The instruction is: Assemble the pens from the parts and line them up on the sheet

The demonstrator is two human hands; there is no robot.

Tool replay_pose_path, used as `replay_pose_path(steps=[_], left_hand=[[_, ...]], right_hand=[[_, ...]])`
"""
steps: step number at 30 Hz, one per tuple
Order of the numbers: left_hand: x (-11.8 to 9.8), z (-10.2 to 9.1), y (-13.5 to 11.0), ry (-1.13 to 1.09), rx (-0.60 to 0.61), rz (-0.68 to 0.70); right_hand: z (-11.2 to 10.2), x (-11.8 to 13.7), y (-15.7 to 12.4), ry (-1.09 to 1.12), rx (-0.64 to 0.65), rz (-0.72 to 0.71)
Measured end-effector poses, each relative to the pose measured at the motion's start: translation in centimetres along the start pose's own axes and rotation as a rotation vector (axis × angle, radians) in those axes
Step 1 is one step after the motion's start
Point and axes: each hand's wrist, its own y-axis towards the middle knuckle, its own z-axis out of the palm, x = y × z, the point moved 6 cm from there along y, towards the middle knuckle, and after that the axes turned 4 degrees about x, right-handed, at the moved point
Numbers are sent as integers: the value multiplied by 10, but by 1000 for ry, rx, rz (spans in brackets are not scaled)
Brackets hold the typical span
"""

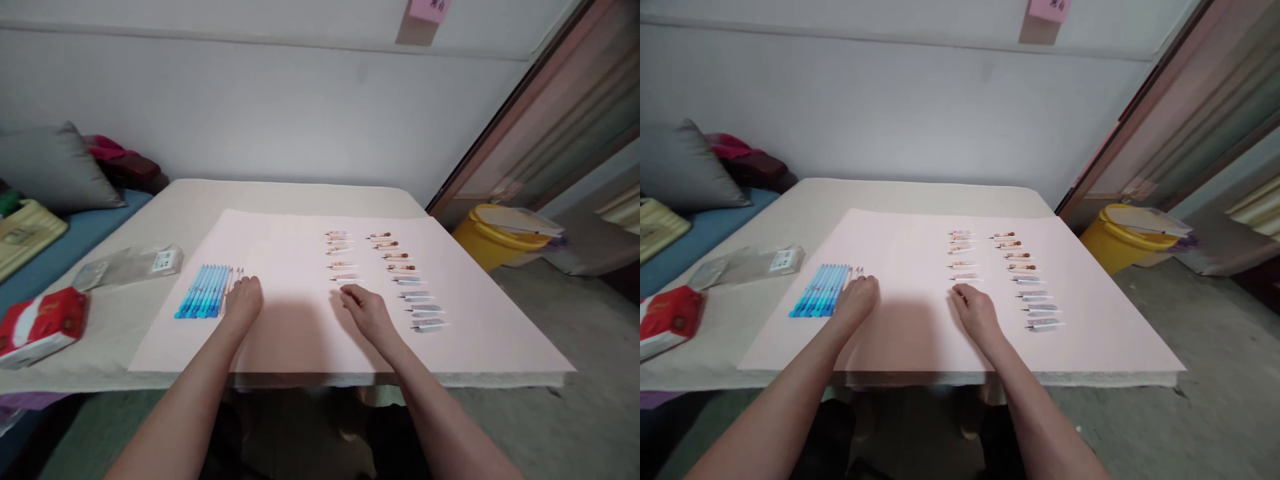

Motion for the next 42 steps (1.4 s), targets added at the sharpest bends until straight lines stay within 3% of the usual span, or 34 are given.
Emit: replay_pose_path(steps=[4,8,15,19,25,28,30,34,38,42], left_hand=[[3,1,3,2,29,-2],[-4,-2,3,-22,9,8],[-53,-7,-8,-223,-11,169],[-80,-1,-15,-305,43,212],[-100,7,-20,-614,146,225],[-107,9,-22,-836,149,205],[-113,14,-26,-1027,203,166],[-130,27,-45,-1479,438,4],[-144,33,-64,-1752,587,-161],[-142,40,-66,-1951,587,-354]], right_hand=[[-31,-26,10,-450,-52,73],[-38,-48,15,-607,43,158],[-18,-45,19,-701,190,94],[-4,-38,20,-713,211,61],[3,-38,24,-708,244,61],[-3,-41,28,-699,192,85],[-6,-44,29,-700,175,103],[0,-52,29,-690,229,154],[6,-52,29,-652,247,162],[18,-39,27,-577,279,133]])
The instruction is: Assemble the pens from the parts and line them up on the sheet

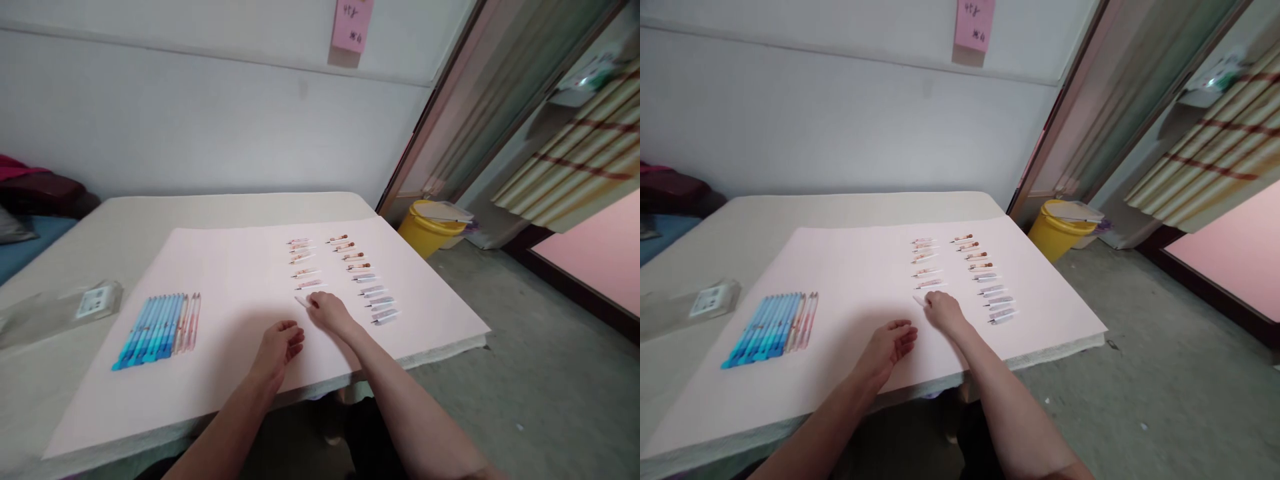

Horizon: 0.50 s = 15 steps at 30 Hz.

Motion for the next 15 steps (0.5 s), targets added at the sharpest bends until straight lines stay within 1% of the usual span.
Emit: replay_pose_path(steps=[2,5,8,9,11,13,15], left_hand=[[-2,-5,3,-90,-38,19],[-6,-9,6,-176,-32,56],[-11,-13,7,-211,-38,87],[-13,-15,7,-216,-52,94],[-16,-19,8,-222,-82,108],[-21,-23,8,-226,-98,116],[-24,-25,9,-243,-102,120]], right_hand=[[3,16,-4,87,16,-72],[6,39,-13,290,14,-202],[4,46,-17,414,13,-260],[2,43,-17,417,-3,-249],[-7,27,-13,358,-92,-151],[-17,5,-8,217,-202,-5],[-20,-12,-3,76,-235,95]])
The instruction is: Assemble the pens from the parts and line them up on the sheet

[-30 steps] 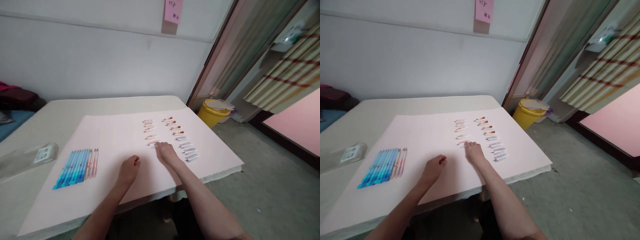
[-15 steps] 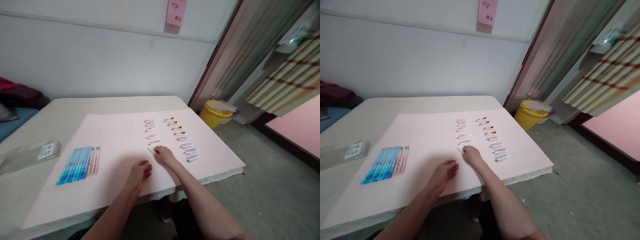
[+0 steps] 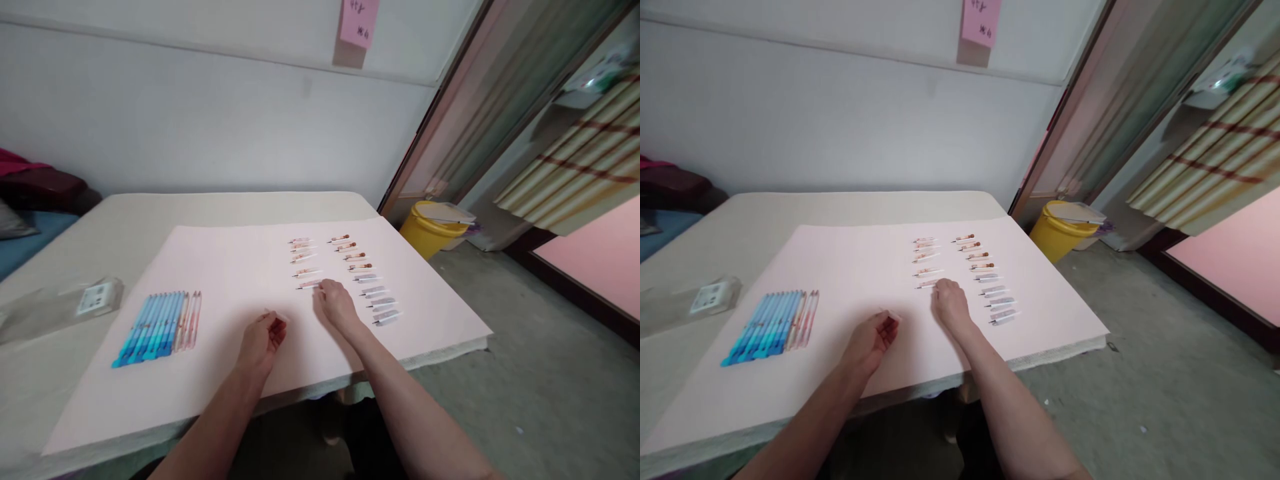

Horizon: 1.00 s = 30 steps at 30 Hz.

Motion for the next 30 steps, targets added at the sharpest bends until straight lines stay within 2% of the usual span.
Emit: replay_pose_path(steps=[4,7,12,16,20,23,30], left_hand=[[-5,-4,2,-40,-3,-11],[-6,-6,2,-62,-10,-22],[-11,-10,2,-79,-39,-21],[-14,-12,2,-101,-69,-21],[-16,-13,3,-114,-85,-23],[-18,-16,5,-138,-80,-24],[-27,-23,9,-250,-128,0]], right_hand=[[11,-15,6,-109,49,47],[16,-14,6,-138,69,52],[10,-11,4,-194,79,51],[15,-9,3,-188,169,24],[19,2,0,-165,222,-30],[13,17,-7,-156,231,-71],[-5,57,-39,64,198,-315]])
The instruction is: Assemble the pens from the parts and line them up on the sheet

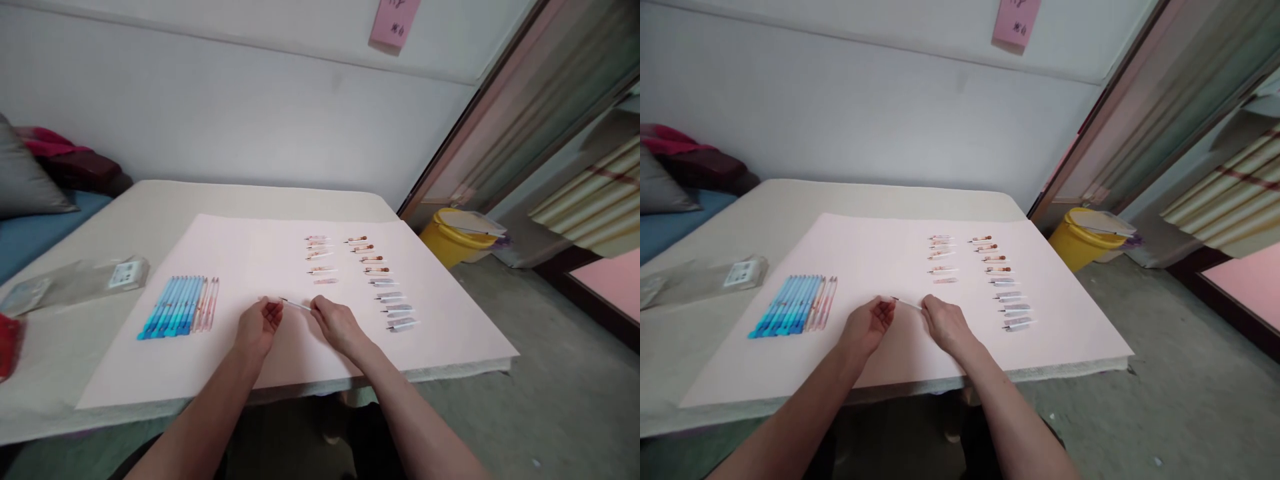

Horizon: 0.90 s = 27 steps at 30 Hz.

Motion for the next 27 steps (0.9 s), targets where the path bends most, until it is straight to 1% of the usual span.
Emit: replay_pose_path(steps=[3,6,10,13,15,19,22,25,27], left_hand=[[-3,2,-1,-7,4,22],[-5,2,-2,-1,-5,37],[-7,2,-3,-2,-19,62],[-9,6,-5,54,31,88],[-12,10,-8,138,67,147],[-17,18,-16,314,99,297],[-7,23,-21,399,144,284],[11,26,-24,448,221,210],[22,26,-26,433,262,158]], right_hand=[[3,5,-3,-24,16,-4],[4,5,-3,-52,27,26],[2,4,-3,-49,12,31],[1,3,-4,-50,9,33],[1,3,-4,-54,5,34],[2,3,-4,-65,-7,38],[5,5,-4,-57,-17,36],[11,7,-4,-24,-12,25],[15,8,-4,19,-20,14]])
